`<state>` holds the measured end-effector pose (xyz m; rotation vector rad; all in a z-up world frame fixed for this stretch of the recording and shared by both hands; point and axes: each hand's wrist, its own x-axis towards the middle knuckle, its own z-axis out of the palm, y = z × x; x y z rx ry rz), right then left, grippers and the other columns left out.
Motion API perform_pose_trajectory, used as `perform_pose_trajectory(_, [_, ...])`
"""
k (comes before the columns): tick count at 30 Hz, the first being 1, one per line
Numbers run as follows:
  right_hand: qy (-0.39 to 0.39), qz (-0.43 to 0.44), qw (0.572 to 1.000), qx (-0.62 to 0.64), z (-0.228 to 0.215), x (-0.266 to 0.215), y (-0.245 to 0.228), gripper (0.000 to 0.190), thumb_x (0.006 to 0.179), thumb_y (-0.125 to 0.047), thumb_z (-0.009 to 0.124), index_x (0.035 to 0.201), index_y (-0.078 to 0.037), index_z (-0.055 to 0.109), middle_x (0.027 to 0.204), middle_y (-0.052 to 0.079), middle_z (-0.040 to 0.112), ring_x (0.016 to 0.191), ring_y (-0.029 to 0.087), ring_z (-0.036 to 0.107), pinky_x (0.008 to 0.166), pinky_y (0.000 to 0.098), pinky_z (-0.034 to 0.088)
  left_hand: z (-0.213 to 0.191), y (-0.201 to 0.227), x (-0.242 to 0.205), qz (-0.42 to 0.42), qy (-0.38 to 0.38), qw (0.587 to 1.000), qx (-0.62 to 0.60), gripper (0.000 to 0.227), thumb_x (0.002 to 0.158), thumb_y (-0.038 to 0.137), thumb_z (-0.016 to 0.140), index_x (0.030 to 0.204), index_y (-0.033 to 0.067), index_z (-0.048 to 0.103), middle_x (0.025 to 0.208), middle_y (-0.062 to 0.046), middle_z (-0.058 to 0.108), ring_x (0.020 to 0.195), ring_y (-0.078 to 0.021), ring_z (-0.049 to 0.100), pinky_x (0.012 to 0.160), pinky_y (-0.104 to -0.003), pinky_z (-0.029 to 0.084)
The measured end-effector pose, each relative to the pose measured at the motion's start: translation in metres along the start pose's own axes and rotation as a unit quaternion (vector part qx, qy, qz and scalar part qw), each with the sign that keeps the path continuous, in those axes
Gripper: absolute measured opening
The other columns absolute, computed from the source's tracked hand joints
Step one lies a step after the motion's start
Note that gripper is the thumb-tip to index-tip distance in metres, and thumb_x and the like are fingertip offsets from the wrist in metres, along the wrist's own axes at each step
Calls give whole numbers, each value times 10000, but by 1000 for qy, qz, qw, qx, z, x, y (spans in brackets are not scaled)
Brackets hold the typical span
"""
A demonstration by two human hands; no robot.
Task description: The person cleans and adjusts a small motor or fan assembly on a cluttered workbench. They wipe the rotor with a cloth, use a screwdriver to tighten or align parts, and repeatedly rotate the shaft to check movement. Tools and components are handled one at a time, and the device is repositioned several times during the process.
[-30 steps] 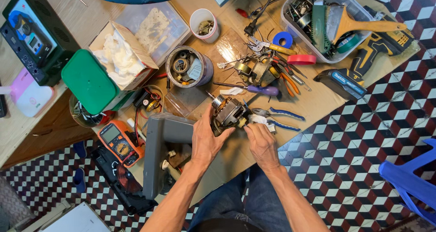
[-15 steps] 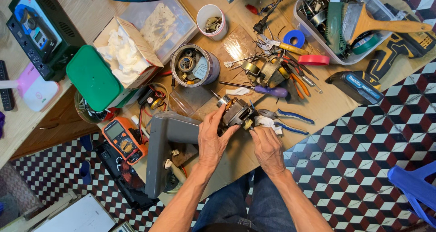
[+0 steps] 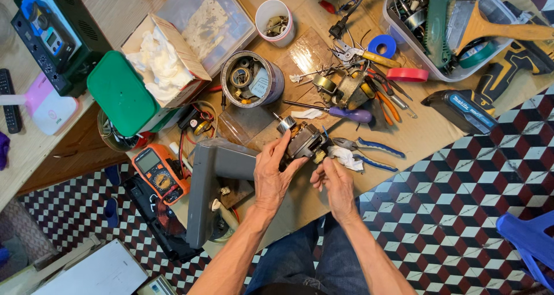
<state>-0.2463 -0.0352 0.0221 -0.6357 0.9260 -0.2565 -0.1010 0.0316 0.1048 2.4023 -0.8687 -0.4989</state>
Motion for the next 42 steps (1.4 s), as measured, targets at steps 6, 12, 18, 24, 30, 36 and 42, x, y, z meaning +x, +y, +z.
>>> perform_pose_trajectory(6, [62, 46, 979, 190, 12, 2, 22, 365, 1072, -394, 525, 889, -79, 560, 632, 41, 543, 547, 125, 460, 521, 272, 337, 5, -6, -4, 13, 5, 1000, 5, 719, 794, 315, 867, 1444, 173, 594, 1235, -104, 664, 1065, -316, 624, 902, -399, 517])
perform_pose_trajectory(12, [92, 131, 987, 20, 10, -5, -11, 459, 1035, -496, 475, 997, -56, 604, 606, 63, 578, 477, 127, 475, 453, 279, 323, -10, 2, -1, 20, -8, 1000, -5, 707, 807, 324, 842, 1441, 151, 581, 1239, -122, 658, 1059, -339, 624, 902, -420, 512])
perform_pose_trajectory(18, [199, 52, 936, -285, -1, -78, -93, 574, 1016, -507, 430, 1151, -1, 664, 640, 90, 641, 473, 112, 520, 447, 266, 373, -42, 14, -38, 11, 59, 992, -110, 627, 890, 222, 761, 1455, 73, 535, 1231, -162, 662, 1073, -373, 632, 925, -433, 507])
perform_pose_trajectory(24, [27, -65, 914, -400, 32, -55, -162, 480, 1041, -425, 477, 1154, -21, 710, 677, 45, 637, 539, 73, 535, 505, 245, 414, -36, 3, -115, -251, -8, 901, -353, 395, 954, 335, 614, 1240, 83, 718, 951, -128, 811, 891, -245, 794, 783, -363, 596])
perform_pose_trajectory(30, [-133, -198, 642, -729, 9, 0, -156, 315, 1035, -321, 605, 1064, -45, 756, 816, 142, 715, 738, 268, 682, 663, 355, 524, -1, 3, -125, -335, -8, 674, -659, 832, 1012, 638, 398, 1252, -107, 681, 1107, -219, 769, 1005, -308, 744, 924, -380, 575])
perform_pose_trajectory(36, [-391, -231, 300, -839, -27, 47, -102, 401, 888, -138, 666, 1276, -82, 583, 1097, 206, 645, 825, 387, 695, 673, 461, 565, 28, 52, -113, -349, 70, 529, -771, 1016, 923, 789, 208, 1437, -19, 550, 1432, -186, 620, 1323, -268, 598, 1145, -399, 389])
perform_pose_trajectory(42, [-449, -274, 511, -680, -29, 50, -137, 154, 941, -156, 685, 1021, -25, 694, 961, 175, 723, 861, 362, 701, 733, 416, 541, 82, 96, -101, -403, 208, 490, -744, 864, 951, 695, 334, 1450, 17, 526, 1477, -162, 575, 1328, -250, 580, 1138, -405, 412])
